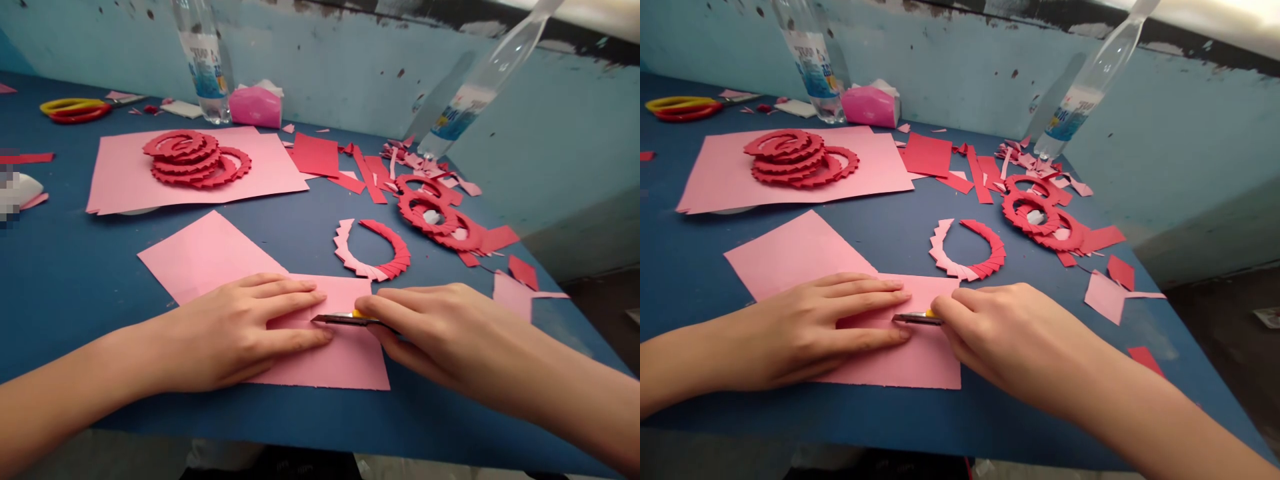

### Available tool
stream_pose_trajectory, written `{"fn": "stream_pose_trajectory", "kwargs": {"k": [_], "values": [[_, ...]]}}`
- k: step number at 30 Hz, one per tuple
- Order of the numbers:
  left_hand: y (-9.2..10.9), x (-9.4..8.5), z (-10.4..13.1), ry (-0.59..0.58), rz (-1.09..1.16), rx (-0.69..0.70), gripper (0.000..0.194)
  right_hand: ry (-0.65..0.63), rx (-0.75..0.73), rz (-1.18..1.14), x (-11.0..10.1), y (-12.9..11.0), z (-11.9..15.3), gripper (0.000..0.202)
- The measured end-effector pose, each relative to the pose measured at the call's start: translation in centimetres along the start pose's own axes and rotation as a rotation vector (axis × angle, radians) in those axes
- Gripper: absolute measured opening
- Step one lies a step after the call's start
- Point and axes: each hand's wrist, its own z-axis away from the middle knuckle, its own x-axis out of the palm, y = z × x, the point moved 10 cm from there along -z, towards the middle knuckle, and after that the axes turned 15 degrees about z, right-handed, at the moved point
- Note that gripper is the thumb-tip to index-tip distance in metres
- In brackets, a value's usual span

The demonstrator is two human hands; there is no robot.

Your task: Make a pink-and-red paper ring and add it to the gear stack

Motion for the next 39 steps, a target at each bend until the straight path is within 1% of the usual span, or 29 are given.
{"fn": "stream_pose_trajectory", "kwargs": {"k": [7,13,18,26,35,39], "values": [[0.11,0.07,0.02,-0.012,-0.017,0.003,0.040,-0.012,-0.027,0.042,-0.35,-0.26,-0.29,0.022],[0.12,0.04,0.04,-0.010,-0.024,0.015,0.040,-0.068,-0.001,0.027,-0.27,-0.15,-0.40,0.014],[-0.02,0.14,0.02,-0.020,-0.017,0.004,0.040,-0.090,-0.001,0.033,-0.24,-0.12,-0.38,0.011],[0.06,0.16,0.11,-0.013,-0.026,0.013,0.040,-0.088,-0.007,0.068,-0.42,-0.17,-0.37,0.009],[0.11,0.17,0.26,-0.009,-0.036,0.015,0.040,-0.089,-0.006,0.108,-0.86,-0.17,-0.52,0.012],[0.19,0.12,0.10,-0.009,-0.036,0.020,0.039,-0.071,-0.007,0.123,-1.07,-0.26,-0.53,0.012]]}}
